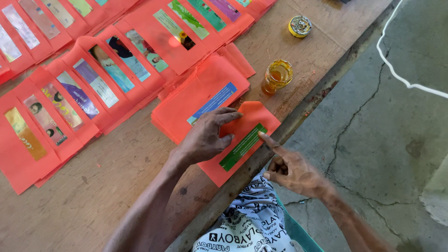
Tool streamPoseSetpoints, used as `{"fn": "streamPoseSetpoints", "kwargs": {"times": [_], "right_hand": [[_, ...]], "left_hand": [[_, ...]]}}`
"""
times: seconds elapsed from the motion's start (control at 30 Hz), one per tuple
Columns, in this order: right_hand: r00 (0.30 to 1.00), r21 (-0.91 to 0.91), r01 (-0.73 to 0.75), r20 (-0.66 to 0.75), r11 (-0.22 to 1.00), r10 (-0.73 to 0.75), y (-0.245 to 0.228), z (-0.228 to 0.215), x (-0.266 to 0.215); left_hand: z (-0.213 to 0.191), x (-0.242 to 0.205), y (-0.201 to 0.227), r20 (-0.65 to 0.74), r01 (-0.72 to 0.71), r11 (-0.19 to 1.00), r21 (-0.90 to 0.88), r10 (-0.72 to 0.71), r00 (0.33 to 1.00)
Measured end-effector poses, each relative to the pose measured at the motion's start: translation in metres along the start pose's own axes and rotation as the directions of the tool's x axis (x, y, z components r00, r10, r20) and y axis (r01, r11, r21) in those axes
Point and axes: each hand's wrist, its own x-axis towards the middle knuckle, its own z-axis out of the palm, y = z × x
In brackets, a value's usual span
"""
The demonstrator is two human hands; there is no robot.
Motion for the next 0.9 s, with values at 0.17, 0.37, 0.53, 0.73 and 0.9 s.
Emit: {"fn": "streamPoseSetpoints", "kwargs": {"times": [0.17,0.37,0.53,0.73,0.9], "right_hand": [[0.984,-0.08,-0.161,0.061,0.984,0.166,-0.029,0.006,-0.007],[0.97,-0.126,-0.184,0.14,0.975,0.201,-0.061,0.017,-0.015],[0.983,-0.189,-0.038,0.171,0.981,0.072,-0.069,0.031,-0.017],[0.977,-0.257,-0.034,0.197,0.966,0.087,-0.066,0.041,-0.015],[0.977,-0.249,0.06,0.213,0.967,-0.006,-0.05,0.046,-0.011]], "left_hand": [[0.001,-0.002,0.0,-0.001,-0.011,1.0,-0.029,0.011,1.0],[0.003,-0.003,-0.008,-0.02,-0.012,0.999,-0.03,0.012,1.0],[0.003,-0.005,-0.01,-0.036,-0.016,0.999,-0.039,0.015,0.999],[0.003,-0.004,-0.01,-0.033,0.003,0.999,-0.035,-0.005,0.999],[0.004,-0.004,-0.01,-0.033,0.023,0.999,-0.044,-0.025,0.999]]}}
